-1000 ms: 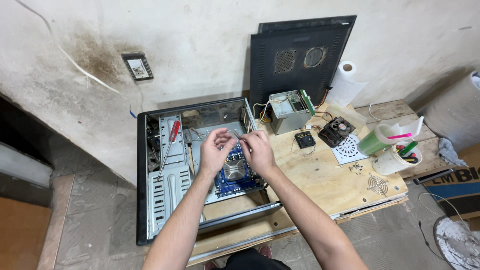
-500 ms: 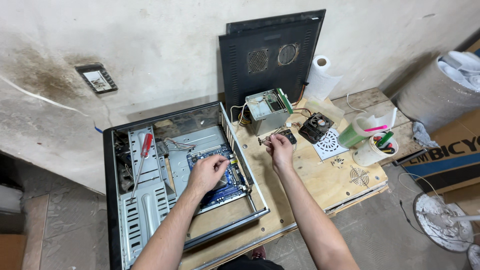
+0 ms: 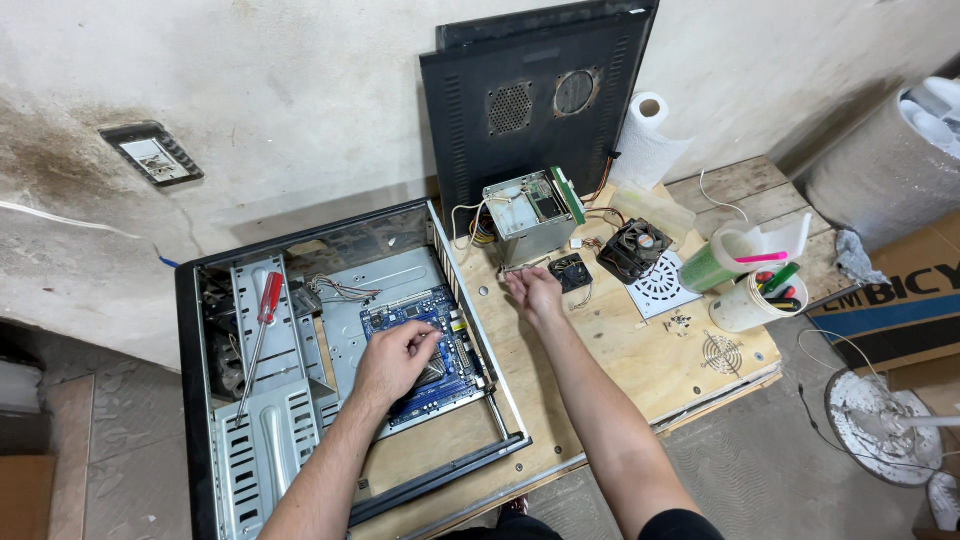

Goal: The person uses a screwdriver to remove screws from a computer case and detaches a heatsink from the motherboard. They place the heatsink on the table and continue to unscrew and remove components from the case.

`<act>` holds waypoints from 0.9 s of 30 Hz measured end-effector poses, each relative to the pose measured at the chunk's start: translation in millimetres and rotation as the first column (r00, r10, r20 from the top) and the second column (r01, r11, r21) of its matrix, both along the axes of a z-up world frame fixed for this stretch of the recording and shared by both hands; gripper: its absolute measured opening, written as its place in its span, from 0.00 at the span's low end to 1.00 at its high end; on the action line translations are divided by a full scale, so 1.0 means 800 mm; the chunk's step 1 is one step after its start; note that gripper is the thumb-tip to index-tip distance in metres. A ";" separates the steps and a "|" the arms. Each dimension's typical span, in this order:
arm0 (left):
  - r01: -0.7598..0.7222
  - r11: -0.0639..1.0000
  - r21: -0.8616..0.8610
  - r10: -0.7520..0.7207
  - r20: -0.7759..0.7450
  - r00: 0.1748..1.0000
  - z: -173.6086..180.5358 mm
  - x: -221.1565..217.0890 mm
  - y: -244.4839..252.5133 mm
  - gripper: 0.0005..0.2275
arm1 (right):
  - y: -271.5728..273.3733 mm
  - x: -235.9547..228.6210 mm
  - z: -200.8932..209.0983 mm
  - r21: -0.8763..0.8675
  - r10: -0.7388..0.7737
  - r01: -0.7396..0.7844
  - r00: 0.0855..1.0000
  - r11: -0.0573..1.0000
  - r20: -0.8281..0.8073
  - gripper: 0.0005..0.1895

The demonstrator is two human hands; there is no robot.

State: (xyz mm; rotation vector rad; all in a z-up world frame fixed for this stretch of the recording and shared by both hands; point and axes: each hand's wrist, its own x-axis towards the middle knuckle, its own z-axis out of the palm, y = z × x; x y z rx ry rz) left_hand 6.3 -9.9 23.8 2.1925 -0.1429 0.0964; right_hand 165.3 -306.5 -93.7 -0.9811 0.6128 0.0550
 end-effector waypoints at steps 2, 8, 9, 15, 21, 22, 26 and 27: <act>0.002 1.000 0.002 -0.001 -0.003 1.000 -0.002 0.002 0.001 0.05 | -0.005 0.031 -0.057 -0.059 0.048 -0.051 0.997 0.997 -0.056 0.15; -0.003 1.000 0.003 0.003 -0.002 1.000 -0.009 0.007 0.003 0.05 | 0.007 0.027 -0.039 -0.092 0.033 -0.039 0.997 0.995 -0.073 0.29; -0.006 1.000 0.001 0.006 -0.005 1.000 -0.009 0.006 0.002 0.05 | 0.006 0.031 -0.049 -0.093 0.035 -0.042 0.996 0.995 -0.076 0.29; 0.000 1.000 0.016 0.000 0.005 1.000 -0.008 0.008 0.000 0.05 | -0.001 0.042 -0.070 -0.114 0.008 -0.011 0.999 0.993 -0.033 0.30; 0.011 1.000 0.004 -0.011 0.015 1.000 -0.010 0.008 0.001 0.05 | -0.010 0.044 -0.078 -0.109 0.013 -0.014 1.000 0.994 -0.008 0.30; 0.012 1.000 0.005 -0.013 0.017 1.000 -0.011 0.009 0.001 0.05 | -0.011 0.045 -0.081 -0.117 0.009 -0.010 1.000 0.993 -0.010 0.29; 0.014 1.000 0.014 -0.014 0.002 1.000 -0.005 0.006 -0.002 0.05 | -0.007 0.037 -0.061 -0.144 0.014 -0.020 0.999 0.989 -0.040 0.23; 0.015 1.000 0.013 -0.015 0.002 1.000 -0.004 0.006 -0.001 0.05 | -0.005 0.030 -0.048 -0.146 0.014 -0.020 0.999 0.989 -0.039 0.23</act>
